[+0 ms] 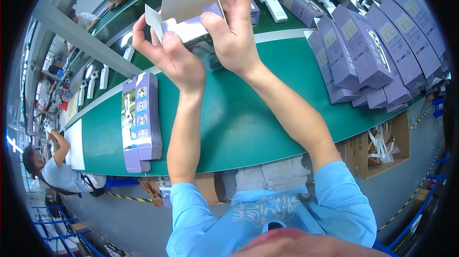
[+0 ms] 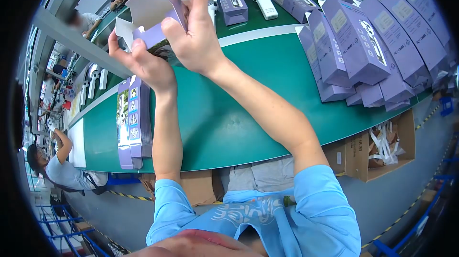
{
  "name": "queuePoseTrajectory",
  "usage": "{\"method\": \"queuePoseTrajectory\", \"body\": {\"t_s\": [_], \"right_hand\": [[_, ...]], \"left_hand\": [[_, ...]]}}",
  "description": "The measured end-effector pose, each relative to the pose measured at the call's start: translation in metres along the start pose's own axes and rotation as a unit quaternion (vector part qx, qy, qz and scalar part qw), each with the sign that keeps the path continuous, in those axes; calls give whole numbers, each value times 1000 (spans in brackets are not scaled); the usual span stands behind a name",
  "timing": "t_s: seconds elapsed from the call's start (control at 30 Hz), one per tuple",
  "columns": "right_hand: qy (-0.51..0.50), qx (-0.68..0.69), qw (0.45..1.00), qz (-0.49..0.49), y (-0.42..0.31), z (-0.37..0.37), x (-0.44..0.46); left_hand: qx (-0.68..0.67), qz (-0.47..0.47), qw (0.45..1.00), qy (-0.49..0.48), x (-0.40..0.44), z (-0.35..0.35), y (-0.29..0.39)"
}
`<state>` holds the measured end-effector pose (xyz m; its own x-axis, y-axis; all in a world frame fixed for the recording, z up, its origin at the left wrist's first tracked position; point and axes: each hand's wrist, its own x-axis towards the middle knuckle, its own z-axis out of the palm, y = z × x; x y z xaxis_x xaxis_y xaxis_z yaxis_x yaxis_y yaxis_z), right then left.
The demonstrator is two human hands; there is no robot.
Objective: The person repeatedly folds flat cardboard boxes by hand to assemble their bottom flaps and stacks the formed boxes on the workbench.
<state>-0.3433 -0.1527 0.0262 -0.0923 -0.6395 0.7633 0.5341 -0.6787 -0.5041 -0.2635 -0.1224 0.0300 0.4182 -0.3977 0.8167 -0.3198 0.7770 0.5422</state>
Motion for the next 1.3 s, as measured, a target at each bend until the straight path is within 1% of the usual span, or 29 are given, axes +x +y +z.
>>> {"method": "queuePoseTrajectory", "body": {"t_s": [0.03,0.1,0.13,0.17,0.23,0.27,0.33,0.37,0.43,0.5,0.67,0.77,0.93,1.03,1.07,1.1,1.17,1.2,1.23,1.3], "right_hand": [[4,-22,999,-38,-1,-1,-1],[11,-66,991,-114,-3,-4,-3],[11,-67,991,-113,-5,-7,-3],[-35,-127,978,-163,-7,-12,-1],[-125,-240,927,-259,-10,-22,2],[-126,-240,927,-260,-7,-22,2],[-109,-206,936,-265,-1,-21,0],[-99,-191,940,-265,1,-18,0],[-94,-203,942,-250,0,-19,-1],[-84,-221,946,-224,-5,-24,-2],[-77,-239,944,-217,-4,-24,3],[-105,-271,922,-254,-4,-28,5],[-131,-318,910,-233,-6,-31,4],[-100,-187,948,-237,4,-23,7],[-101,-187,948,-236,2,-24,9],[-137,-263,926,-234,-5,-26,13],[-207,-407,860,-228,-22,-30,18],[-210,-405,859,-231,-26,-33,19],[-233,-405,868,-171,-29,-37,20],[-275,-400,873,-42,-27,-38,23]], "left_hand": [[-1,0,1000,0,0,-1,-4],[15,93,995,-30,4,-4,-11],[23,138,989,-45,3,-7,-12],[23,136,989,-44,2,-7,-14],[-14,69,996,-57,0,-4,-8],[-33,36,997,-61,1,-4,-6],[-40,30,997,-58,3,-4,-4],[-49,23,997,-58,6,-5,-5],[-60,17,996,-59,6,-2,-5],[-49,21,996,-68,1,3,0],[-24,7,997,-77,3,1,4],[-16,20,997,-77,2,1,1],[4,33,996,-81,2,-1,3],[-8,55,995,-80,7,-3,-5],[-13,66,995,-78,11,-5,-9],[-12,66,995,-77,14,-8,-14],[-12,115,990,-81,19,-16,-23],[-11,141,987,-82,22,-17,-21],[-11,144,987,-77,26,-17,-17],[53,263,961,-75,35,-21,-17]]}}
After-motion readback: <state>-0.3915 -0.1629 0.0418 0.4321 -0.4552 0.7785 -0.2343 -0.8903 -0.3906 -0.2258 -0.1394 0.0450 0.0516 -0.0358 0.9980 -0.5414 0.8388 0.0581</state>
